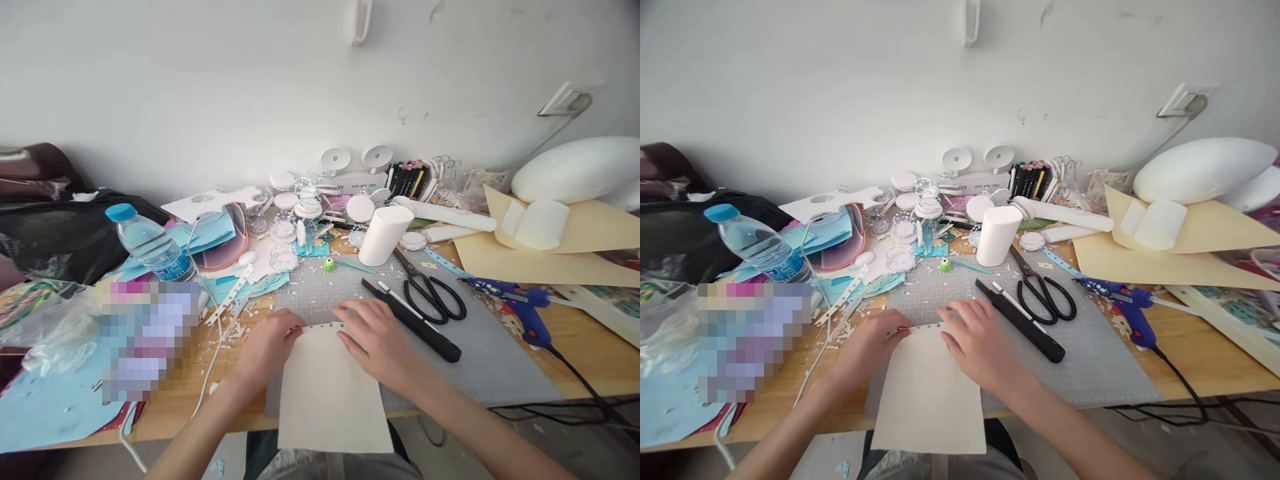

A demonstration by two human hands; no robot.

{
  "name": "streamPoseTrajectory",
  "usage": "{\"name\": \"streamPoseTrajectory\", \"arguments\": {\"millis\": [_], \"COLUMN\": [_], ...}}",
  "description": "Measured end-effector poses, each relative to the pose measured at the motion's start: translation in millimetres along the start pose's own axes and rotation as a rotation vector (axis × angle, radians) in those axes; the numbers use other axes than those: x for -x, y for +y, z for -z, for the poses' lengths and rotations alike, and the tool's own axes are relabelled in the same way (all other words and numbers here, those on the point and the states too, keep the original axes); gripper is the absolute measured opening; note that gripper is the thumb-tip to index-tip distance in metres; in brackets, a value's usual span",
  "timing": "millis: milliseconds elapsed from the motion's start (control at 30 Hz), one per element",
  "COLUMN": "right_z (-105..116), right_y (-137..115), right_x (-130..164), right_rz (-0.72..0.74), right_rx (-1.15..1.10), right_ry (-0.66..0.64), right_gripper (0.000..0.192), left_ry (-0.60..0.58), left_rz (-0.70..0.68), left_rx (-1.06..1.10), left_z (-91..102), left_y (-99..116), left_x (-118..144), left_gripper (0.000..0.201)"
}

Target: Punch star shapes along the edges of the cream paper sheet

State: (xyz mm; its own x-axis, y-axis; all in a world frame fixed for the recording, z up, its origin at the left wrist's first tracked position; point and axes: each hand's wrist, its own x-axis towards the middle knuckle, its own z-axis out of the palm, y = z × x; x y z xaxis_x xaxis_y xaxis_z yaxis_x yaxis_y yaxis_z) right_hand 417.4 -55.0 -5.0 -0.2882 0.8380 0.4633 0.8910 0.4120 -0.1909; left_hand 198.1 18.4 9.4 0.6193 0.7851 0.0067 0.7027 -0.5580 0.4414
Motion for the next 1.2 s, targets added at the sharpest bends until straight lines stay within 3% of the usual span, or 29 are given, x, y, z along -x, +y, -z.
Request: {"name": "streamPoseTrajectory", "arguments": {"millis": [133,267,600,1000,1200], "right_z": [-19,-32,-33,-33,-24], "right_y": [0,4,2,1,-17], "right_x": [-3,7,16,18,22], "right_rz": [0.039,0.091,0.19,0.123,0.036], "right_rx": [-0.07,-0.079,0.004,-0.055,-0.03], "right_ry": [-0.067,-0.046,-0.009,-0.112,-0.18], "right_gripper": [0.013,0.018,0.024,0.029,0.032], "left_ry": [0.035,0.064,0.109,0.097,0.123], "left_rz": [-0.067,-0.156,-0.308,-0.307,-0.219], "left_rx": [0.0,-0.069,-0.268,-0.348,-0.415], "left_z": [-12.0,-21.0,-32.9,-30.3,-39.4], "left_y": [4,3,-3,1,20], "left_x": [4,11,25,22,28], "left_gripper": [0.026,0.027,0.023,0.02,0.033]}}
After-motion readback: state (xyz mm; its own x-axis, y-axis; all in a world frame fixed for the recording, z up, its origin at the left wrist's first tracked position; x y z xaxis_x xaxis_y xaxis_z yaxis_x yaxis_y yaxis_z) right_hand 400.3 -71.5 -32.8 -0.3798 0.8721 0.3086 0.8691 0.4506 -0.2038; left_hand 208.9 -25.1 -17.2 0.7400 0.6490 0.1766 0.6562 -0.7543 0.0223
